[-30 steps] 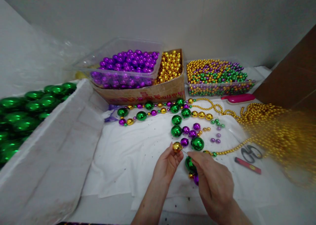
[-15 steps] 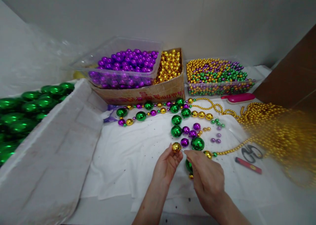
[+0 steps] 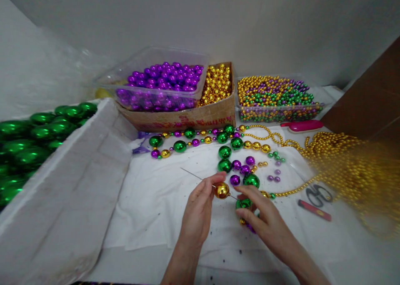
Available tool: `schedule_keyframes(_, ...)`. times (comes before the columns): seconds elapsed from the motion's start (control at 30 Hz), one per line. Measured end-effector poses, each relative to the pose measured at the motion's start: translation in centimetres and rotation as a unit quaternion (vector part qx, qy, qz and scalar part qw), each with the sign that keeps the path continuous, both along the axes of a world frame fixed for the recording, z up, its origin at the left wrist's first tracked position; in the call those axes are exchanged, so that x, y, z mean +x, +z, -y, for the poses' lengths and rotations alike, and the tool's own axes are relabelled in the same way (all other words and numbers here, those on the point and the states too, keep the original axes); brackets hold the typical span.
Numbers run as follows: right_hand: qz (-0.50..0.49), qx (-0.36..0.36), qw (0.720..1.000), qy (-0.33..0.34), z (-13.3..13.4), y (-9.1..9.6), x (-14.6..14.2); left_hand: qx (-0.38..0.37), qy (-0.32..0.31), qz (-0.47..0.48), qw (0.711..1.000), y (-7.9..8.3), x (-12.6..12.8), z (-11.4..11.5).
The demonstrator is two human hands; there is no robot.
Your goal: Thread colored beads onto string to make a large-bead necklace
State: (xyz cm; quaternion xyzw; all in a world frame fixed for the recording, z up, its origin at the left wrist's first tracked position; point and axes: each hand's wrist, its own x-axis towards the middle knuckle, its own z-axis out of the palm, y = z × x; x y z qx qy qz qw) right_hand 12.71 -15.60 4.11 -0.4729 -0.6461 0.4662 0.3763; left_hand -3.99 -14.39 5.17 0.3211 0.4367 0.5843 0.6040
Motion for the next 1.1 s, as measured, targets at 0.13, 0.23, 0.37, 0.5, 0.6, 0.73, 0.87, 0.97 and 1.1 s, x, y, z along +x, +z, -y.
schedule_keyframes(0.13,0.031,0.071,0.997,0.002,-0.6,3.0,1.4,0.113,-0.057,-0.148,0.981,3.0,-0.1,0.5)
schedule_keyframes(0.23,0.001,0.073,0.996,0.054,-0.8,4.8,0.5,0.167,-0.077,-0.160,0.970,4.8,0.1,0.8)
schedule_keyframes(0.37,-0.083,-0.018,0.993,0.078,-0.1,4.9,-1.3,0.194,-0.082,-0.138,0.968,5.7,-0.3,1.0)
schedule_keyframes(0.5,-0.327,-0.197,0.921,0.071,0.6,4.8,-1.6,0.138,-0.187,-0.046,0.972,4.3,-0.2,0.9)
schedule_keyframes(0.6,-0.451,-0.187,0.872,0.043,0.7,6.3,0.0,0.055,-0.322,-0.018,0.945,2.3,0.8,1.3)
schedule_keyframes(0.73,-0.457,-0.101,0.881,-0.066,0.9,8.2,3.6,-0.054,-0.412,-0.038,0.909,0.2,0.9,2.4)
schedule_keyframes(0.87,-0.421,-0.116,0.888,-0.146,0.6,5.9,5.7,-0.103,-0.374,-0.020,0.922,-1.5,-0.6,2.8)
schedule_keyframes(0.97,-0.394,-0.157,0.882,-0.207,-0.1,1.7,5.6,-0.117,-0.351,-0.054,0.927,-3.0,-1.6,2.2)
schedule_keyframes(1.1,-0.436,-0.194,0.840,-0.257,-0.8,-2.9,5.6,-0.135,-0.310,-0.110,0.935,-5.5,-2.2,0.8)
